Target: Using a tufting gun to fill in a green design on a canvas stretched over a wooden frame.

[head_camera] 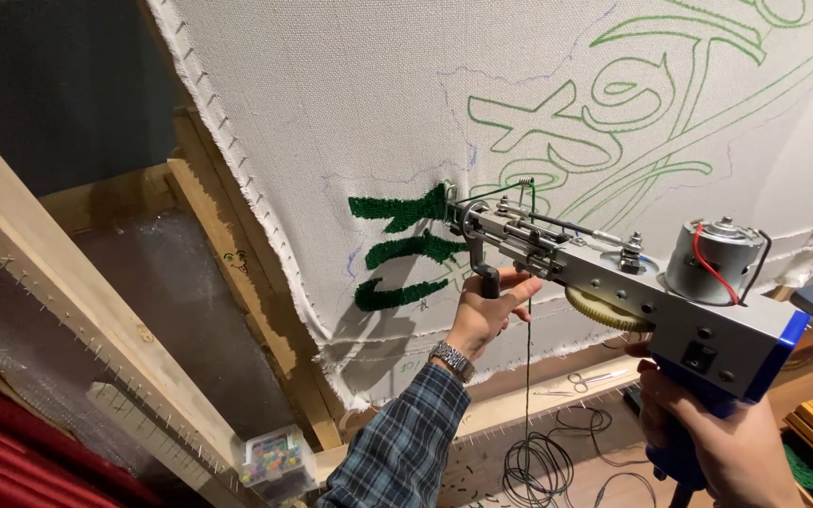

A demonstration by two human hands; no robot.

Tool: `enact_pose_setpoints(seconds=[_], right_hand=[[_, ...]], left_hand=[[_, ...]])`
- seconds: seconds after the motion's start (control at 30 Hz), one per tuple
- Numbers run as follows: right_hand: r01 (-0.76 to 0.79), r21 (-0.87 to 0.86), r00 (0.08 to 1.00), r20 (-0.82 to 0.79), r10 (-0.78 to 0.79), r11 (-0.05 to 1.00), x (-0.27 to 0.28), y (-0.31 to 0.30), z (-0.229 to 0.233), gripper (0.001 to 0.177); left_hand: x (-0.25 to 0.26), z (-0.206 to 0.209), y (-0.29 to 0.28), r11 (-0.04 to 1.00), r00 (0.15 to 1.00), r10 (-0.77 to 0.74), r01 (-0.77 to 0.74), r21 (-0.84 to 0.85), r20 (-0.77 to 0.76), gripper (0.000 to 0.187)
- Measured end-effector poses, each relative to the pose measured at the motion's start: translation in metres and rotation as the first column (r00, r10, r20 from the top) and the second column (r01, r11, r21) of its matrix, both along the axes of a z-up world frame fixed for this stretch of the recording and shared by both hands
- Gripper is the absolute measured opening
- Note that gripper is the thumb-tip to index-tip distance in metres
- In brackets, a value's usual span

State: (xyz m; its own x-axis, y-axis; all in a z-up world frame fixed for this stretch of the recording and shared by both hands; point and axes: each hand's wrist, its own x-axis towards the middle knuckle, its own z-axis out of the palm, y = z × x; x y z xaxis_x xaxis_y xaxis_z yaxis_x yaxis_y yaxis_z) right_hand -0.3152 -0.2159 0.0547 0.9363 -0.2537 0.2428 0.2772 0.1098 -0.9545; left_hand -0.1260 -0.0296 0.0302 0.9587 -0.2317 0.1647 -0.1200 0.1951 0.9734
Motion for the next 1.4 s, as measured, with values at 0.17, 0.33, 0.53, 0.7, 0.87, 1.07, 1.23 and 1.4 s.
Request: enact_pose_setpoints(seconds=[0.17, 0.33, 0.53, 0.7, 0.87, 1.07, 1.23, 1.4], right_hand=[[-0.011, -0.011, 1.0, -0.003, 0.011, 1.0, 0.007, 0.006, 0.003, 0.033], [0.029, 0.029, 0.999, -0.029, -0.029, 0.999, 0.013, 0.013, 0.008, 0.032], [0.025, 0.028, 1.0, -0.017, -0.025, 0.999, 0.024, 0.013, 0.002, 0.03], [0.041, -0.043, 0.999, -0.011, -0.042, 0.998, 0.026, 0.016, 0.0, 0.031], [0.04, -0.01, 0.999, -0.024, -0.041, 0.999, 0.021, 0.029, 0.011, 0.027], [0.079, -0.061, 0.993, -0.085, -0.084, 0.995, 0.025, 0.033, 0.009, 0.03], [0.054, -0.098, 0.998, -0.022, -0.056, 0.994, 0.037, 0.039, 0.003, 0.031], [0.089, -0.105, 0.989, -0.105, -0.1, 0.99, 0.043, 0.059, 0.018, 0.025]], left_hand=[[0.008, 0.001, 0.002, 1.0, 1.0, 0.001, -0.002, -0.03, -0.016, 0.034], [0.016, 0.001, 0.004, 1.0, 1.0, 0.005, -0.005, -0.006, -0.021, 0.033], [0.016, 0.008, 0.008, 1.0, 0.999, 0.008, -0.007, 0.013, -0.047, 0.036], [0.024, 0.006, 0.01, 1.0, 0.999, 0.003, -0.003, 0.024, -0.035, 0.036], [0.028, 0.005, 0.01, 0.998, 1.0, 0.009, -0.007, 0.065, -0.03, 0.034], [0.042, -0.003, 0.009, 1.0, 0.999, 0.015, -0.014, 0.02, -0.045, 0.032], [0.058, -0.004, 0.011, 0.999, 0.993, 0.044, -0.043, 0.012, -0.109, 0.032], [0.078, -0.006, 0.021, 0.998, 0.99, 0.057, -0.054, 0.02, -0.13, 0.046]])
